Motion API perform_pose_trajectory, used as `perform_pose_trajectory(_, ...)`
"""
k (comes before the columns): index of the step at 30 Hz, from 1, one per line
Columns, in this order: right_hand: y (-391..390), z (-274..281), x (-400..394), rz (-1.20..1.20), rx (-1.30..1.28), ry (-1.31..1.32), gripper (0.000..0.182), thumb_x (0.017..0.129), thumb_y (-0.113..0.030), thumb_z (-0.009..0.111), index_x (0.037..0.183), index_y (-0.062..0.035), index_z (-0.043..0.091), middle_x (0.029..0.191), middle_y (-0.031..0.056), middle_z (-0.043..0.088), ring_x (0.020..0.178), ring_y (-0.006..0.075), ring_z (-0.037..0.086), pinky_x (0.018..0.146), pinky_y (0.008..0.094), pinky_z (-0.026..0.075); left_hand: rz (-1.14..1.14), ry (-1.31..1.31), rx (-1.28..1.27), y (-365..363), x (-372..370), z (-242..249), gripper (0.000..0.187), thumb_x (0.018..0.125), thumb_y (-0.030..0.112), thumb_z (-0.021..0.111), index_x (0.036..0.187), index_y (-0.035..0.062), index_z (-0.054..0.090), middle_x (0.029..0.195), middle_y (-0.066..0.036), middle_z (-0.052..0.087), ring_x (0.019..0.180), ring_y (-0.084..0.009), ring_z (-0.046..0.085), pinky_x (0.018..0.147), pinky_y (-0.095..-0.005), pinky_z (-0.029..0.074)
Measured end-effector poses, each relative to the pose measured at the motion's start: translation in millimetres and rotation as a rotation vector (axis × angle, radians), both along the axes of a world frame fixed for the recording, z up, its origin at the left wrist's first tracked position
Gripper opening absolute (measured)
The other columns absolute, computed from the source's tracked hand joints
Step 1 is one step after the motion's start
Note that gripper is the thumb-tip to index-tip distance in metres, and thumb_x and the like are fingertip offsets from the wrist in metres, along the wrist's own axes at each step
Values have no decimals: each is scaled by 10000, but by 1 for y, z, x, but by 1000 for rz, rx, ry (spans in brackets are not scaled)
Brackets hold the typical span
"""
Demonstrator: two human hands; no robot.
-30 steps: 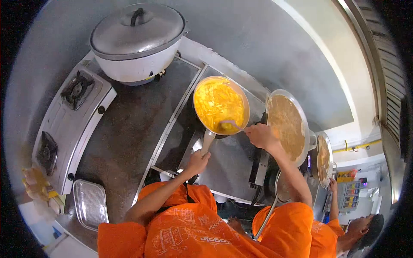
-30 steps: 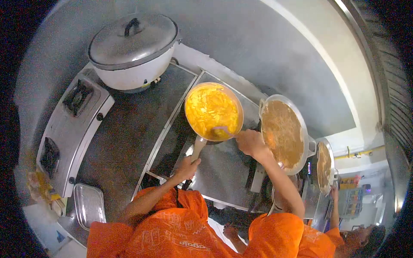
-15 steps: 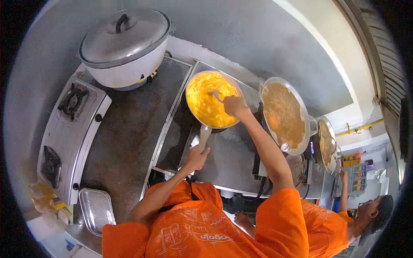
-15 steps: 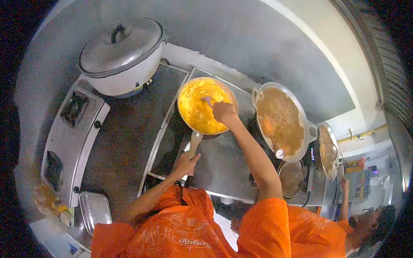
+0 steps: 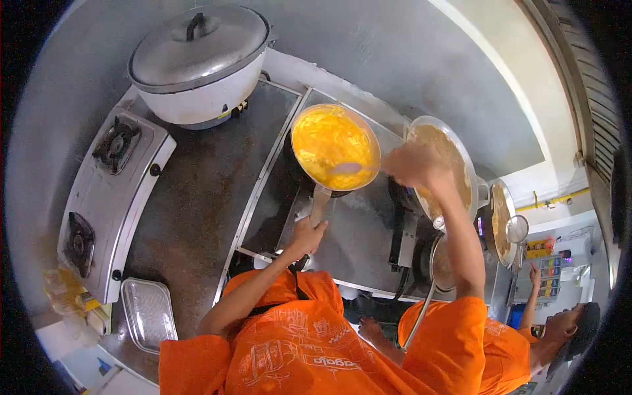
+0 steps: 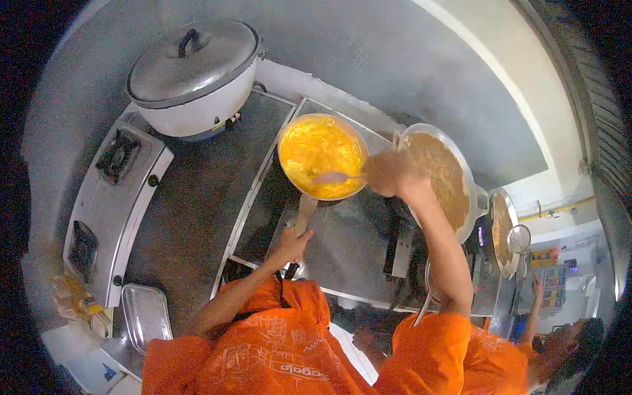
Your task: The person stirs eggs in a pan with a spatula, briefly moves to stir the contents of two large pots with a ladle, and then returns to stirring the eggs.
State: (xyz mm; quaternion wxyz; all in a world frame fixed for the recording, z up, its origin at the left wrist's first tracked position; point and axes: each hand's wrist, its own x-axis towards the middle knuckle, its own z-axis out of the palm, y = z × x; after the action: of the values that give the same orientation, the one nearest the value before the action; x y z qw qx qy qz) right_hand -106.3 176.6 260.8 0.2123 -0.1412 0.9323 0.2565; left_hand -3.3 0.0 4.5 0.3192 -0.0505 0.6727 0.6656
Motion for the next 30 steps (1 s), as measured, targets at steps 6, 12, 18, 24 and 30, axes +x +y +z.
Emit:
perform_pose_trajectory(6,-12,-81,7,120,-49,-118,178,794,-126,554,888,-66,692,847,141,695,831,292,689,667,410,554,27,87,-10,-2,3,6,263,920,233,573,834,-8,516,511,-58,514,362,-165,506,343,-332,378)
perform_pose_trajectory(12,-14,-99,-29,48,-128,-61,208,799,-100,554,966,-46,667,854,152,689,840,309,684,665,404,555,29,70,-6,-2,3,4,280,921,266,575,859,-4,529,516,-60,518,363,-175,510,337,-332,383)
perform_pose_trajectory(18,-7,-140,-57,-34,-285,62,225,820,-127,524,973,-32,659,913,171,685,838,337,678,698,424,547,15,-8,-34,0,1,-2,299,916,294,582,863,5,526,522,-56,511,373,-165,509,330,-318,382)
perform_pose_trajectory(24,26,-130,-103,-48,-184,159,273,821,-151,499,1022,-119,681,1019,153,669,897,338,656,793,444,518,12,36,6,1,3,-10,282,921,282,570,877,8,518,528,-39,495,371,-156,496,328,-314,375)
perform_pose_trajectory(30,10,0,-67,113,-62,-14,256,817,-204,544,1003,-126,701,945,126,684,888,337,644,785,427,510,49,14,24,-1,5,-5,276,922,270,567,901,1,511,527,-31,494,361,-152,478,331,-315,369)
